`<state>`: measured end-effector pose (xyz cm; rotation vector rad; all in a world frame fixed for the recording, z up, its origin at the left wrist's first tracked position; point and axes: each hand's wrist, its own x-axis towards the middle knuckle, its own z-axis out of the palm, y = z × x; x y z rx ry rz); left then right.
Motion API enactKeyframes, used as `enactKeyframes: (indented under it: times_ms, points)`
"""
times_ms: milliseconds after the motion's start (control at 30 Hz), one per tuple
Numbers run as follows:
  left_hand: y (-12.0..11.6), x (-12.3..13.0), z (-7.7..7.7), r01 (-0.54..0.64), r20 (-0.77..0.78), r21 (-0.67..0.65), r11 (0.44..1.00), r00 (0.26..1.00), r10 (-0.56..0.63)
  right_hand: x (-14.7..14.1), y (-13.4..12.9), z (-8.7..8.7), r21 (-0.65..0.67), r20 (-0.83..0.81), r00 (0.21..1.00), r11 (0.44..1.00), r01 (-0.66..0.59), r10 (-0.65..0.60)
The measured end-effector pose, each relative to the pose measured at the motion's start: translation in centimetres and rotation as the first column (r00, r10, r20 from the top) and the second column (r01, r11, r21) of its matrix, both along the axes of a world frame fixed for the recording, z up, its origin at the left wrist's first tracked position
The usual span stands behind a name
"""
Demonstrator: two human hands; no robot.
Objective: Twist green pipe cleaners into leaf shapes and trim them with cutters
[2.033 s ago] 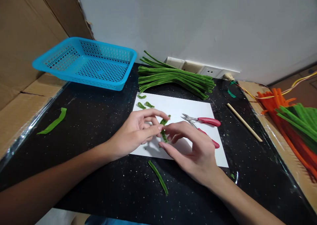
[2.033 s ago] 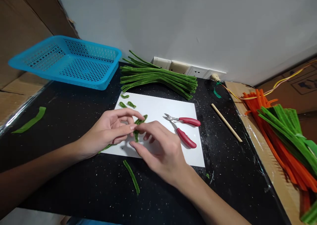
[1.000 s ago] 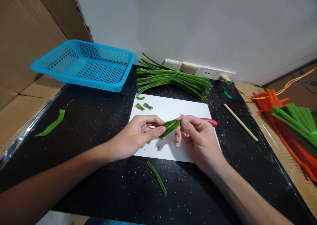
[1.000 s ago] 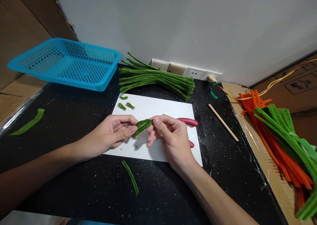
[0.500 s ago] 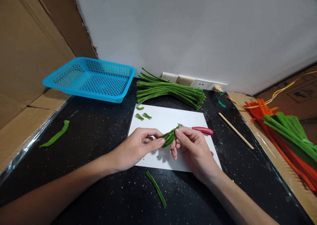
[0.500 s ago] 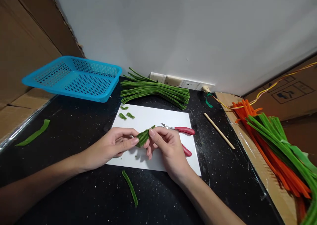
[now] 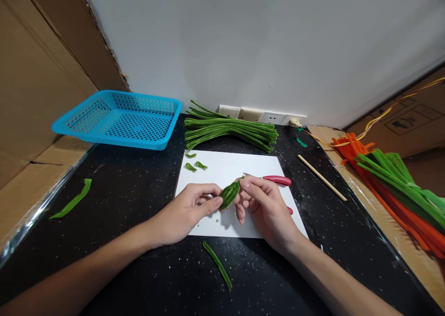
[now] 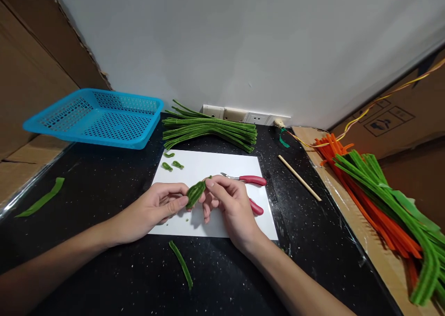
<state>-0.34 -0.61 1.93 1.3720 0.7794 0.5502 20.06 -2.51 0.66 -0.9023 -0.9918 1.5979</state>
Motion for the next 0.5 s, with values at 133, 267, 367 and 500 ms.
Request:
enactKeyframes:
  times_ms: [133,267,367,500]
  points:
    - [0.14,0.04,-0.06,-0.010,-0.015,0.007,1.000,1.000,0.010,0.02,0.04,-0.12,0.052,0.013,1.000,0.999,-0.010,0.009]
    - [0.25,-0.08,-0.15,-0.037,-0.045,0.019,0.999,0.998,0.038,0.11,0.18,-0.31,0.073,0.049,0.999,0.997,-0.015,0.011]
    - [0.39,-0.38,-0.31,-0.096,-0.032,-0.042,0.995,0.995,0.095,0.32,0.39,-0.57,0.067,0.050,0.999,0.998,-0.003,-0.001]
    - [0.95,-0.91,-0.30,-0.163,0.016,-0.109,0.981,0.986,0.166,0.67,0.63,-0.75,-0.026,0.185,0.981,0.998,-0.063,0.066]
